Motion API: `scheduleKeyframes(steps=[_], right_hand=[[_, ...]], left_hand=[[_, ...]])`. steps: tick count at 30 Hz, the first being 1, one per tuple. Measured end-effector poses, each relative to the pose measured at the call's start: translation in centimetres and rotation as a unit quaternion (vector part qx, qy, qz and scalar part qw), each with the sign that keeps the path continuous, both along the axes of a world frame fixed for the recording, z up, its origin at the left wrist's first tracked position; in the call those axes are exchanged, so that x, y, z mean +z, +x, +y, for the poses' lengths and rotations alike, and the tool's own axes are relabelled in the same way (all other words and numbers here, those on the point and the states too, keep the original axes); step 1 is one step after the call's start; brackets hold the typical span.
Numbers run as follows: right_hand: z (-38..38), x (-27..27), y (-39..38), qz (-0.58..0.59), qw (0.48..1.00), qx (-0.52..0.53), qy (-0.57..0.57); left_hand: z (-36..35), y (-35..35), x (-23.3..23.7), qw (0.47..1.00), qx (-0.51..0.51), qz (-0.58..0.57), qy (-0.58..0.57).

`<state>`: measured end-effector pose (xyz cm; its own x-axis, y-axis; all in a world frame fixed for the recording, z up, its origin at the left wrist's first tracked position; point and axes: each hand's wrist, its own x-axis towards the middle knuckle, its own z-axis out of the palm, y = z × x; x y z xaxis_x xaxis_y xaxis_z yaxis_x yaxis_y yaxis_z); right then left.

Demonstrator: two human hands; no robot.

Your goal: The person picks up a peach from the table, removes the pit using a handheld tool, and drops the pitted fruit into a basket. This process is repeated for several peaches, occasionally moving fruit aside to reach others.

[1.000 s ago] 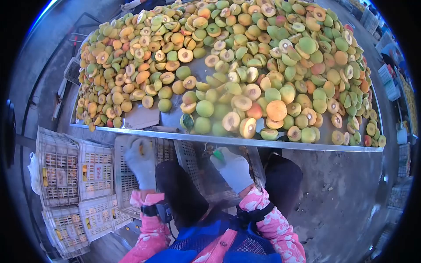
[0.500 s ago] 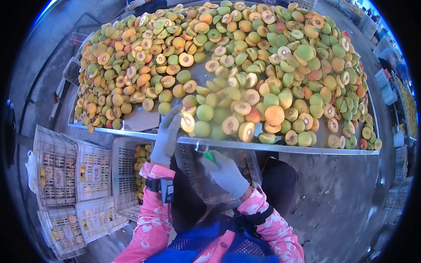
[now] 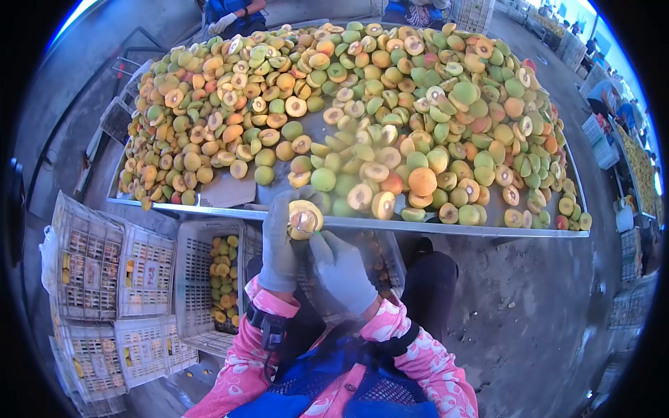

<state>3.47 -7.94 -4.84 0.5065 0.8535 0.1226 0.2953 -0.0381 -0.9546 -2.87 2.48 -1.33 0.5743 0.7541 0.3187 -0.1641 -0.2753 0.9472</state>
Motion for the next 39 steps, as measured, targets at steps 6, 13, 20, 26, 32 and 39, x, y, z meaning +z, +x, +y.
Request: scheduleKeyframes(steps=[6, 13, 20, 26, 32, 39], right_hand=[[0.7, 0.2, -0.8, 0.058, 0.997, -0.048, 0.035], [1.1, -0.9, 0.0, 0.048, 0.995, -0.026, 0.082], [0.8, 0.1, 0.2, 0.331, 0.944, 0.012, 0.008], [0.6, -0.9, 1.0, 0.245, 0.966, 0.035, 0.069], [-0.3, 3.5, 1.9, 0.453, 0.884, 0.101, -0.060], [0.3, 2.4, 1.1, 0.145, 0.989, 0.010, 0.016]], left_hand=[[-0.9, 0.8, -0.5, 0.965, 0.059, -0.085, -0.239], [0.2, 1.1, -0.8, 0.984, 0.002, -0.039, -0.174], [0.2, 1.6, 0.3, 0.974, -0.010, 0.007, -0.227], [0.1, 1.7, 0.5, 0.973, -0.032, 0.000, -0.227], [-0.1, 2.1, 0.6, 0.991, 0.021, 0.013, -0.130], [-0.8, 2.7, 1.2, 0.994, 0.033, -0.018, -0.099]])
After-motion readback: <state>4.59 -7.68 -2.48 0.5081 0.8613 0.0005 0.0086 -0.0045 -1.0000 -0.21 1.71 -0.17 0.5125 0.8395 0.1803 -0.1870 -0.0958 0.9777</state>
